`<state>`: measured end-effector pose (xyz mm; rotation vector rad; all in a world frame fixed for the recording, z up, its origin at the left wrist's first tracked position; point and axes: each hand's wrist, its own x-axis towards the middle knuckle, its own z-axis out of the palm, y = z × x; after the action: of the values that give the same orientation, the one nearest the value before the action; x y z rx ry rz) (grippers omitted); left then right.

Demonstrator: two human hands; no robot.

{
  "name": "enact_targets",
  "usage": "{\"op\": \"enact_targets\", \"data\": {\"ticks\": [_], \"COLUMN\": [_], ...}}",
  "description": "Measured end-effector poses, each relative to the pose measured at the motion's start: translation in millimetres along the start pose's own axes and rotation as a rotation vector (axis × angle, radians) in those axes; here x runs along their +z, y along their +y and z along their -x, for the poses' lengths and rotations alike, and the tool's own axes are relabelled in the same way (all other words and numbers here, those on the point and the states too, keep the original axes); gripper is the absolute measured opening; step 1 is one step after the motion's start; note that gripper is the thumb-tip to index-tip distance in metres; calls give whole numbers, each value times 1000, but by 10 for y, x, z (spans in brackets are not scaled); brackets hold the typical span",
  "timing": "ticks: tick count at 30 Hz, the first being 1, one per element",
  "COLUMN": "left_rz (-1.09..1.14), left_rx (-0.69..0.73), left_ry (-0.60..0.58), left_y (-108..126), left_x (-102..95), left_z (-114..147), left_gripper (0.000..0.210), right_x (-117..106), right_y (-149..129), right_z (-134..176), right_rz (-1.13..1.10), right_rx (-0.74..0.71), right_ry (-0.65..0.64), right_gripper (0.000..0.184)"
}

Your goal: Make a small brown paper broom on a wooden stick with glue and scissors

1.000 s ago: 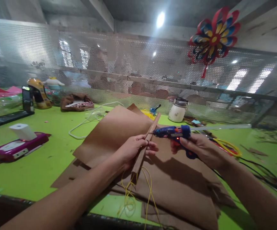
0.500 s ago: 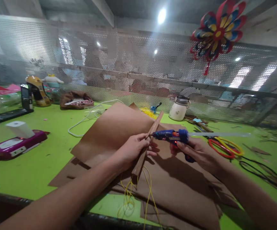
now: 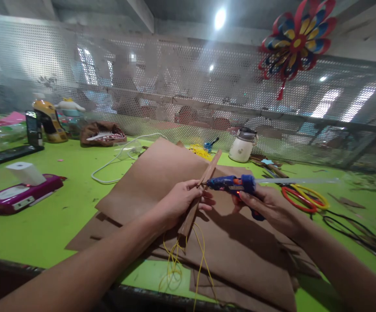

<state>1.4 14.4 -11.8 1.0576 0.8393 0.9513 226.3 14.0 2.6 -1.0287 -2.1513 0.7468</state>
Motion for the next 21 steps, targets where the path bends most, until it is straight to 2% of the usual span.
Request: {"op": "enact_targets", "data": {"ticks": [12,21], "left_rz": [8,-9], "left_rx": [-20,-30], "left_ry": [-2,-11], "left_y": [-4,20], "left_x": [1,29], "left_z": [-7,13], "left_gripper": [17,13], "right_x": [27,2], "right_y": [-45,7], "right_z": [5,-2], "right_rz": [28,-54], "right_rx": [-18,5], "right_ry": [4,38], "right_gripper": [38,36]}}
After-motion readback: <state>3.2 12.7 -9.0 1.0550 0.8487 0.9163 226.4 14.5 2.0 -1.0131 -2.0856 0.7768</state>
